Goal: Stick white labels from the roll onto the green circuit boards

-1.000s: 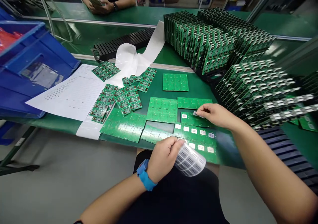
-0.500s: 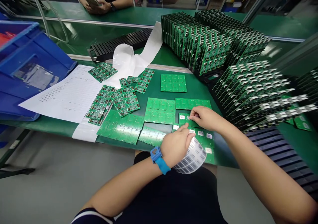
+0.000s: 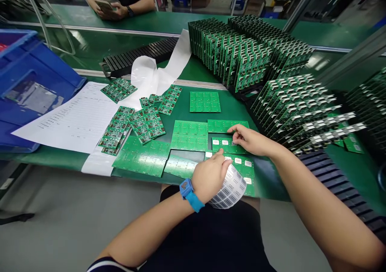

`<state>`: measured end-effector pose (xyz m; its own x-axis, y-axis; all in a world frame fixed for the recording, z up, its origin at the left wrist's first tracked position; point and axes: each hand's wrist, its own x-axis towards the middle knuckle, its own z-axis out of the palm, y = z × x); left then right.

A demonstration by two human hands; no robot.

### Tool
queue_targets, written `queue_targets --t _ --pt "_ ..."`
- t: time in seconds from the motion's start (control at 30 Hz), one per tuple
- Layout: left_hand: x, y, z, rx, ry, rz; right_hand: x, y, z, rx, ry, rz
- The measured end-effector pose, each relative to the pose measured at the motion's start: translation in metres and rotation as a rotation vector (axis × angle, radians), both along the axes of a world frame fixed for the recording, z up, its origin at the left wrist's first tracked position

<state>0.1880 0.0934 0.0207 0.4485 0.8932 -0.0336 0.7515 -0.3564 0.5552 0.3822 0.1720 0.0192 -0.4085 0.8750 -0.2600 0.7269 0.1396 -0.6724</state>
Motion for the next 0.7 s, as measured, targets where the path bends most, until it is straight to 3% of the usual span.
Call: queue_targets --t 0.17,0.3,0.37,0.47,0.53,0.7 --pt "-0.001 0.001 -0.001 -0.03 -0.04 0.006 -0.005 -0.011 -0.005 0.22 -0.087 0.007" --pt "-0.004 0.002 0.001 -0.078 -0.222 0.111 -0.011 -0.04 0.009 0.474 -0.007 -0.198" --pt "-0.006 0.001 0.002 -0.094 -0.364 0.196 -0.016 -0.059 0.02 0.411 0.133 -0.289" --pt "-0.009 -0.003 0.001 -0.099 -0.499 0.292 -0.028 -0.085 0.035 0.117 0.293 -0.281" --pt "-0.011 -0.006 0.001 -0.089 -0.542 0.314 -0.036 -0.095 0.04 0.001 0.335 -0.323" --pt "-0.017 -0.01 0.003 -0.109 -0.704 0.124 -0.043 -0.099 0.047 0.015 0.317 -0.405"
